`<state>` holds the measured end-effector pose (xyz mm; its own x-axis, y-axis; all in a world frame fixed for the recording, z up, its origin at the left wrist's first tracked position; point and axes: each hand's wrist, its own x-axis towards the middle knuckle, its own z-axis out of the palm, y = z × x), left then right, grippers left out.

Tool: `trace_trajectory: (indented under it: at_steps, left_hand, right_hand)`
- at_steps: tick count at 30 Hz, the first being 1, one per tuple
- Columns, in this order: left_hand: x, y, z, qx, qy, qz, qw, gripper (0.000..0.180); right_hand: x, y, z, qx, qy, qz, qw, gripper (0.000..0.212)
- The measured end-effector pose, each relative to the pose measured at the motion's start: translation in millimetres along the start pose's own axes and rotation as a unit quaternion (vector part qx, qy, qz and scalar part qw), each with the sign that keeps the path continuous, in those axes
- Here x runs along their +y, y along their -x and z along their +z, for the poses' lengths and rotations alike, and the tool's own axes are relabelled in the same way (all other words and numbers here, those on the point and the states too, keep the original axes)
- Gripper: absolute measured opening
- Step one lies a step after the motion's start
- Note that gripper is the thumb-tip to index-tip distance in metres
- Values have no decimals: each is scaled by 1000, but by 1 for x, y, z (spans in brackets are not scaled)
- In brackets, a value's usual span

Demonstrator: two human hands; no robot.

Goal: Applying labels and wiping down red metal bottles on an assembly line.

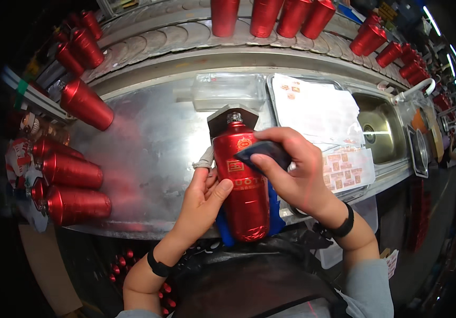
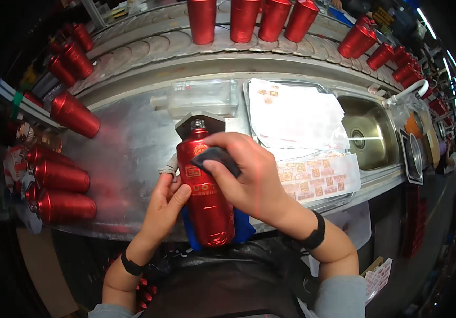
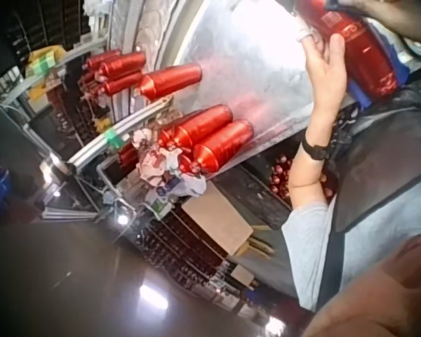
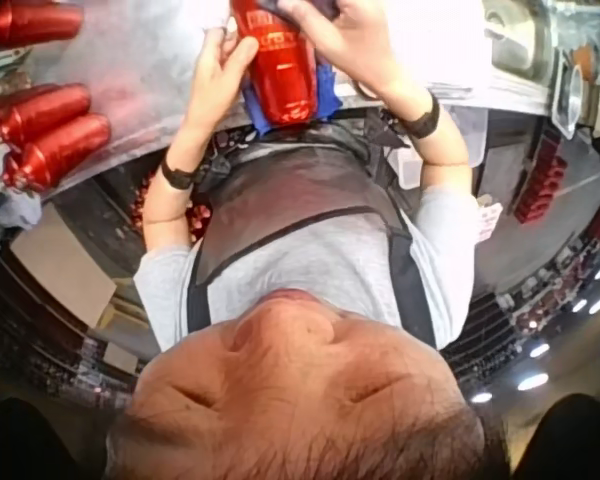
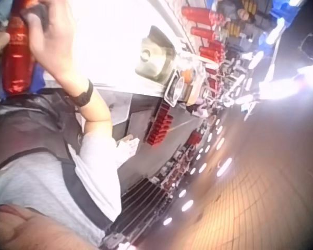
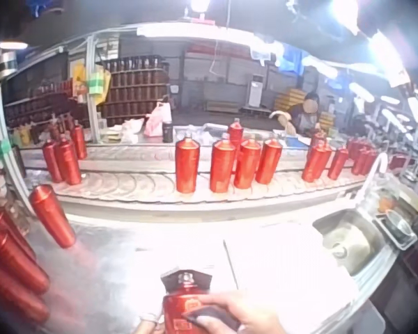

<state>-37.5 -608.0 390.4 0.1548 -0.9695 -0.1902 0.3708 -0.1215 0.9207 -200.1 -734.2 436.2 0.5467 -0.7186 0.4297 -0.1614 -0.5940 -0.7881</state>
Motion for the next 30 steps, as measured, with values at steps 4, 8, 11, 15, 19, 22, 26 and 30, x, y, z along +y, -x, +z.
trace_trajectory:
  at_steps: [4, 8, 11, 15, 19, 22, 26, 30]
  left_hand:
    - [-5, -4, 1, -11, 7, -9, 1000, 68]
    - [-7, -3, -5, -20, 9, -20, 1000, 68]
    - [-6, -2, -4, -17, -4, 7, 1000, 70]
    - [-6, -4, -4, -23, 1, -12, 1000, 70]
    - [-7, -5, -5, -29, 0, -5, 1000, 63]
    - [-14, -6, -15, -10, 7, -48, 999, 57]
    - [-11, -2, -21, 4, 94, -79, 992, 51]
    - [-7, 2, -16, 10, 103, -74, 992, 51]
  right_hand:
    - [27, -38, -9, 40, 65, 5, 997, 23]
    - [13, -22, -16, -34, 16, -30, 999, 27]
    - [15, -22, -6, 12, 84, -23, 996, 24]
    - [5, -20, -9, -31, 29, -75, 996, 22]
    - [17, -32, -4, 43, 170, -223, 959, 28]
    - [-7, -15, 15, -24, 175, -296, 939, 28]
    - [-25, 23, 33, -165, 178, -312, 919, 23]
    - [-24, 24, 25, -105, 114, -306, 939, 26]
